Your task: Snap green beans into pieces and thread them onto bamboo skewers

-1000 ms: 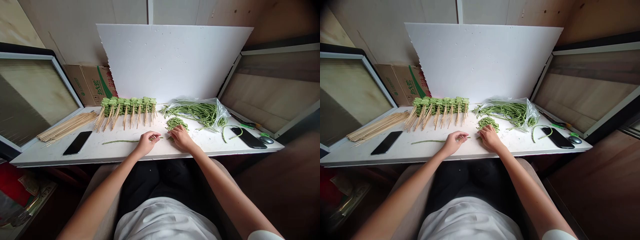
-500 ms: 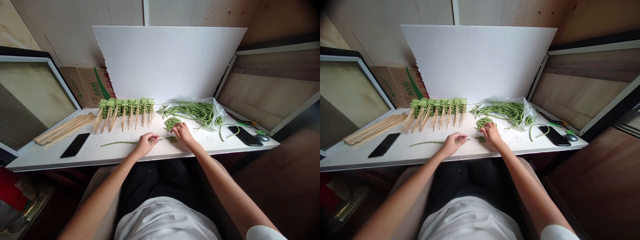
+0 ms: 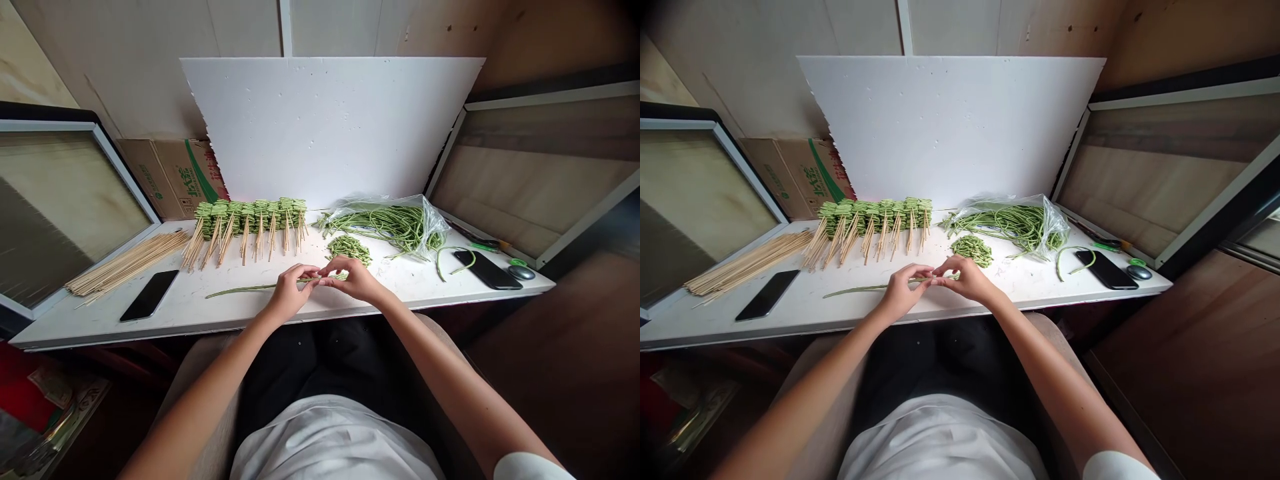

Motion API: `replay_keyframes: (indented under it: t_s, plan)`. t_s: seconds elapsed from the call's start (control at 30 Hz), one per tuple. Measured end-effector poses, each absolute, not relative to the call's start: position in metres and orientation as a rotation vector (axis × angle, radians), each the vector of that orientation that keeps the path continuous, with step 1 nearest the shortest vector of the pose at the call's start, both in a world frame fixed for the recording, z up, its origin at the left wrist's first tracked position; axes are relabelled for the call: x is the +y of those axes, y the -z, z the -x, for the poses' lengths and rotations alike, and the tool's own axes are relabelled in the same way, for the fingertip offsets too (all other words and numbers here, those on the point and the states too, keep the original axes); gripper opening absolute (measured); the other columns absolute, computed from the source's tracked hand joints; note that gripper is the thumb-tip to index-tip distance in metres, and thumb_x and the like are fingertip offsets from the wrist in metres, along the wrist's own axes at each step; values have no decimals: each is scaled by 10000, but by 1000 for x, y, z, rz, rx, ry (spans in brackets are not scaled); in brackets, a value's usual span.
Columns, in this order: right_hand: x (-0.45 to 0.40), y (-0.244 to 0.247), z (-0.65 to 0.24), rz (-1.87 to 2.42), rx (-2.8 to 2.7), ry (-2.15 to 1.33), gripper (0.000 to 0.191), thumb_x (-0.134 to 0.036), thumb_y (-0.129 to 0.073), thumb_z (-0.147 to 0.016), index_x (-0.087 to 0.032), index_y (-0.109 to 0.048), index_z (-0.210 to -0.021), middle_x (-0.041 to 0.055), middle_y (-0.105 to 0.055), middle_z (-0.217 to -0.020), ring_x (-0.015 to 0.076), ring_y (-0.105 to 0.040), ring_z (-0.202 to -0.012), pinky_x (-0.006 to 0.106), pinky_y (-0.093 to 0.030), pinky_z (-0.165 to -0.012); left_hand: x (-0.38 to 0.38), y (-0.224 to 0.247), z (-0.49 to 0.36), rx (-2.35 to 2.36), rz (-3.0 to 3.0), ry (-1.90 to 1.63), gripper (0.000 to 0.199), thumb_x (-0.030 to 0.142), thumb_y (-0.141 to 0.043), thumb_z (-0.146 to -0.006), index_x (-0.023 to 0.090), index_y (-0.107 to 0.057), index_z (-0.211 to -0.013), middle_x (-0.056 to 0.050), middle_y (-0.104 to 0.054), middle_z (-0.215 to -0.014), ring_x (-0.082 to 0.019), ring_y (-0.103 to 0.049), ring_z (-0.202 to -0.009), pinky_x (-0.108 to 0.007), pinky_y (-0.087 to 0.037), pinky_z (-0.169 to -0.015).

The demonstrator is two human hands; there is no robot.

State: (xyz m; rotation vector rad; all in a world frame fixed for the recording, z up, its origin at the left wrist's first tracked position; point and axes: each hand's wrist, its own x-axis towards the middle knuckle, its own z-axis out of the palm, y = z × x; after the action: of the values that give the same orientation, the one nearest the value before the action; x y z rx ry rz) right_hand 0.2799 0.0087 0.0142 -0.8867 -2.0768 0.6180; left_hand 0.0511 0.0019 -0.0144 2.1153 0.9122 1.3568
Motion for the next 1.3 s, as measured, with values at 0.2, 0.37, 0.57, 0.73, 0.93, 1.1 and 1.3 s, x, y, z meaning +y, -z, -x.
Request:
replay_keyframes:
  t_s: [0.2, 0.37, 0.57, 0.73, 0.93, 1.1, 1.3]
  plan:
    - [3, -23, -276, 822, -1998, -374, 334, -577, -720, -977, -262, -831, -974, 95, -797, -960, 285, -665, -978, 473, -541, -910, 3, -2, -37, 993, -2166, -1246, 229, 375, -761, -967, 209, -798, -1119, -97, -796, -1063, -232, -750, -948, -336, -619, -815]
    - [-2, -30, -275, 818, -2033, -307, 294, -538, -717, -990, -260, -811, -1005, 94, -771, -958, 289, -645, -974, 464, -523, -893, 3, -4, -33, 1042, -2210, -1250, 198, 364, -712, -1004, 208, -825, -1049, -94, -793, -1001, -224, -727, -893, -313, -563, -738]
    - [-6, -27, -265, 786, -2075, -240, 185, -390, -667, -1041, -236, -752, -982, 93, -719, -941, 273, -580, -944, 433, -498, -868, -7, -8, -43, 972, -2250, -1328, 186, 341, -696, -1019, 204, -818, -1051, -87, -786, -975, -218, -717, -885, -318, -541, -783]
    - [-14, -28, -258, 790, -2056, -281, 163, -192, -587, -1031, -233, -714, -938, 89, -701, -928, 274, -551, -963, 423, -489, -865, -15, -15, -47, 937, -2219, -1252, 189, 261, -662, -1005, 197, -797, -889, -50, -763, -793, -192, -674, -744, -308, -512, -737]
    - [-12, -23, -258, 707, -1985, -517, 236, -417, -658, -1035, -247, -736, -891, 73, -701, -875, 270, -587, -973, 432, -480, -935, -16, -17, -46, 840, -2127, -1208, 262, 281, -641, -971, 188, -760, -756, -48, -723, -696, -184, -657, -690, -303, -512, -699]
    - [-6, -9, -253, 557, -1830, -933, 454, -682, -699, -941, -237, -698, -852, 50, -662, -847, 236, -617, -869, 415, -510, -887, -12, -13, -44, 776, -2006, -1154, 323, 381, -653, -973, 180, -767, -747, -43, -691, -649, -177, -642, -645, -307, -530, -678]
    - [3, -11, -263, 683, -1699, -939, 431, -669, -769, -891, -239, -746, -885, 61, -698, -929, 236, -652, -893, 395, -544, -825, -1, -11, -36, 901, -1913, -1240, 320, 432, -674, -985, 165, -825, -894, -52, -719, -693, -180, -661, -663, -296, -541, -680]
